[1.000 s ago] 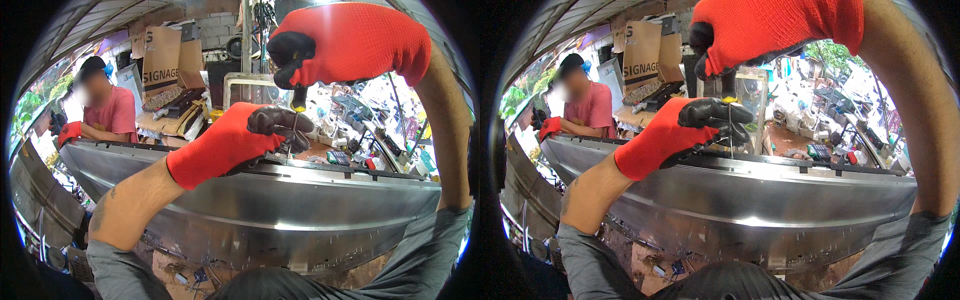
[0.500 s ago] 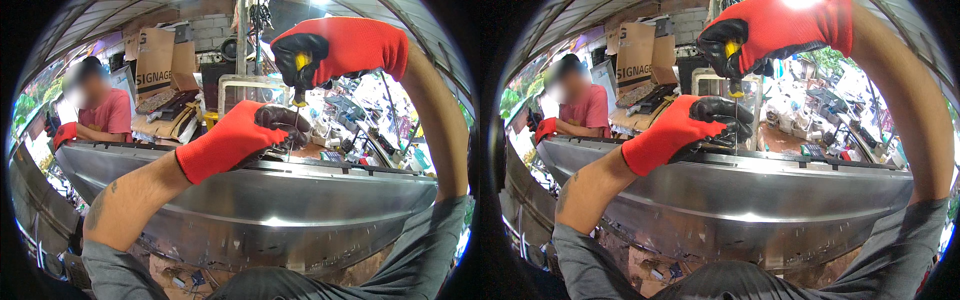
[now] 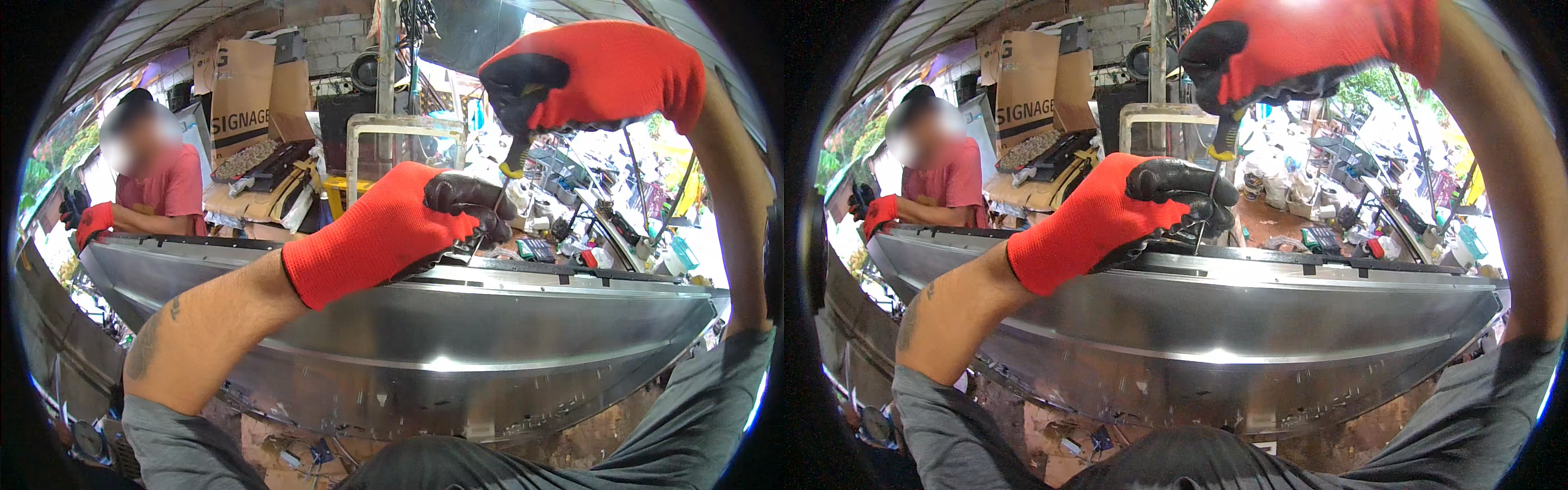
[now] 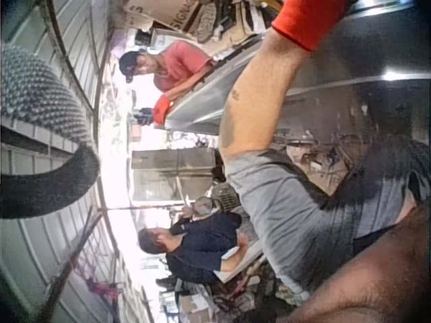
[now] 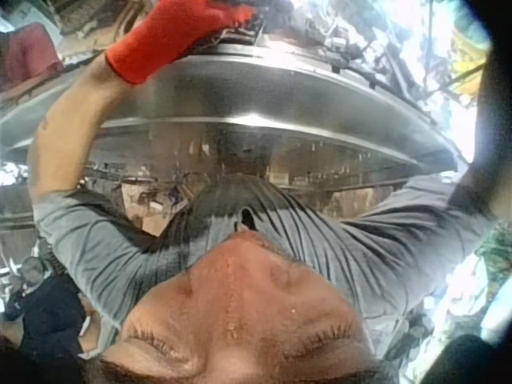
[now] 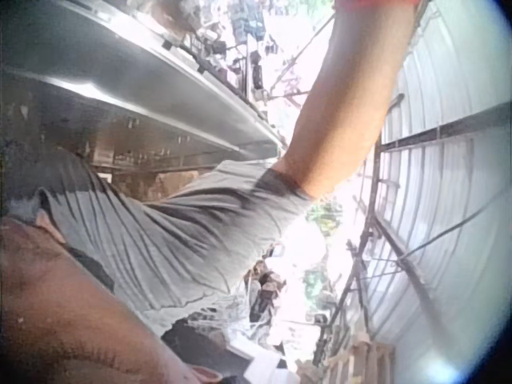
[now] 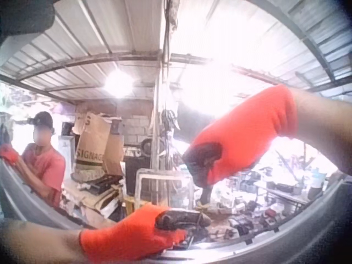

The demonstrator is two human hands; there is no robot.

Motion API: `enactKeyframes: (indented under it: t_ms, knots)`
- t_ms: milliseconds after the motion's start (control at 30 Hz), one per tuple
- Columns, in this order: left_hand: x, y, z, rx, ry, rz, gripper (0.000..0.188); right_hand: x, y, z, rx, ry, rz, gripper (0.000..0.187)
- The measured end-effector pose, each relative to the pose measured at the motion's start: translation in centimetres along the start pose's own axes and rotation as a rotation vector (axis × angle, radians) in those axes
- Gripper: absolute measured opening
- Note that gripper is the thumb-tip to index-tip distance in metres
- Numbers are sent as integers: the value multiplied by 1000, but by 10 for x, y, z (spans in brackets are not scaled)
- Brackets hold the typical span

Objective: The person disassembles a large flat-screen television in a cluttered workshop. They use a screwdriver to remove screws from the back panel and then detach the screen assembly from the metal frame with the help of another person.

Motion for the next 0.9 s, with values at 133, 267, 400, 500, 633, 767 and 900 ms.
enactKeyframes:
  t_ms: [133, 267, 400, 500, 633, 767, 900]
  knots:
    - [4, -3, 0, 3, 44, 110, 24, -3, -6, -17, 184, -153, -96, 55]
    - [-6, -7, -2, 47, -89, 45, 24, -6, 0, -2, 89, -219, 136, 58]
    - [-3, -7, -6, 25, -157, -1, 29, -4, 0, -2, 132, -184, 204, 57]
    - [-2, -7, -7, 14, -193, -4, 28, -4, 0, -3, 135, -149, 231, 55]
    - [-10, -5, -3, 30, -196, -100, 27, -5, 3, 3, 45, -258, 151, 57]
    - [-13, -6, -5, 38, -176, -109, 26, -4, 9, 6, -110, -418, 242, 49]
    - [-13, -11, -9, 54, -163, -83, 27, -10, -6, -6, 188, -241, 288, 38]
Point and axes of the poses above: each hand's wrist, its own z-axis towards the middle knuckle, its own y-axis out of the palm, x = y × z, the point moved 9 cm from there along z, towards the middle knuckle, and after that the axes turned 4 degrees about z, right-handed, at the moved point
